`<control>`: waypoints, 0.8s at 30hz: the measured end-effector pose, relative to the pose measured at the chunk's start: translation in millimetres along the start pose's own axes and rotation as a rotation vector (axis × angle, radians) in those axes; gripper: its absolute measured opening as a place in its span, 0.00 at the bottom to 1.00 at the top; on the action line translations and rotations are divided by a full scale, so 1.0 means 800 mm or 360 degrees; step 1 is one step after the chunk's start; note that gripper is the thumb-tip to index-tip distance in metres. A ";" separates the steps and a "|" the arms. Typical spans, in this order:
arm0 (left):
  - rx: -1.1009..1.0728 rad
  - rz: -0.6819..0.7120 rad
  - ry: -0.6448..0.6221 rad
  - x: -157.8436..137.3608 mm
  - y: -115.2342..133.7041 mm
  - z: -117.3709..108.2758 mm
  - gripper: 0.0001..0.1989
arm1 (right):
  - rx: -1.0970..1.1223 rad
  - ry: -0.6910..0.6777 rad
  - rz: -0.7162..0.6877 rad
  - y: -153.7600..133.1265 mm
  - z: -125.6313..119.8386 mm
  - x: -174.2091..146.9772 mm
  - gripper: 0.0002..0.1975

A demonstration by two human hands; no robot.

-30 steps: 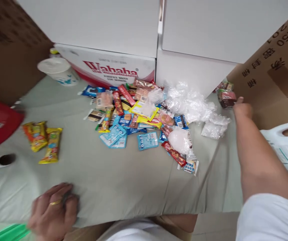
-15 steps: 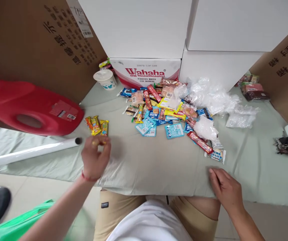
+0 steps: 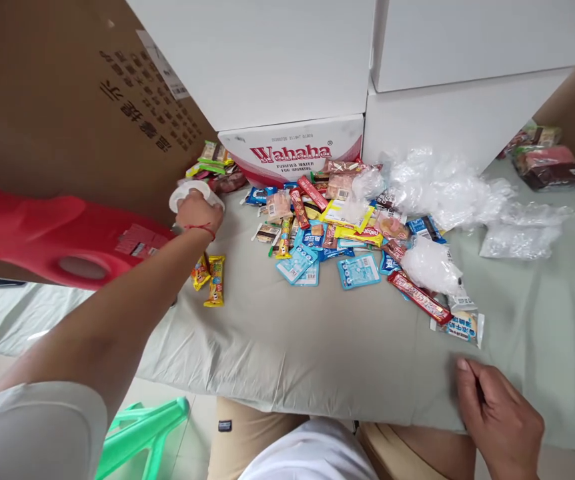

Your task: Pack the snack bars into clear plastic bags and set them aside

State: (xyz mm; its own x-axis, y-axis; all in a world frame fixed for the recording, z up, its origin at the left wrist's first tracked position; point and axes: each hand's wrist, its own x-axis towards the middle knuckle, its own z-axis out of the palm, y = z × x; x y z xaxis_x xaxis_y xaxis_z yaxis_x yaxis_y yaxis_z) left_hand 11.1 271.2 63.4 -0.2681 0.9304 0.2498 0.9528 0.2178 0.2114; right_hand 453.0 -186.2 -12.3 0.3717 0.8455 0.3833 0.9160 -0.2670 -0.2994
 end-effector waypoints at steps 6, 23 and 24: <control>0.0202 0.0250 -0.0190 -0.072 -0.023 -0.020 0.15 | 0.0054 0.0011 0.0016 0.002 0.002 0.002 0.12; -0.3090 -0.0524 -0.1190 -0.193 0.192 -0.067 0.11 | 0.0197 0.0016 -0.0126 0.002 0.010 0.005 0.18; -0.3150 -0.0543 -0.1269 -0.194 0.209 -0.067 0.11 | 0.0200 0.0010 -0.0132 0.002 0.011 0.005 0.18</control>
State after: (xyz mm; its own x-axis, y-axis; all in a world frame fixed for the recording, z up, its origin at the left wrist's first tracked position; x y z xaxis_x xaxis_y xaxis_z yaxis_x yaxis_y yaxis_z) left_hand 204.4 147.2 110.2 0.2507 0.9399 -0.2317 -0.5997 0.3387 0.7250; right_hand 454.9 -179.1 -18.7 0.2968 0.8593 0.4165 0.9177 -0.1360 -0.3734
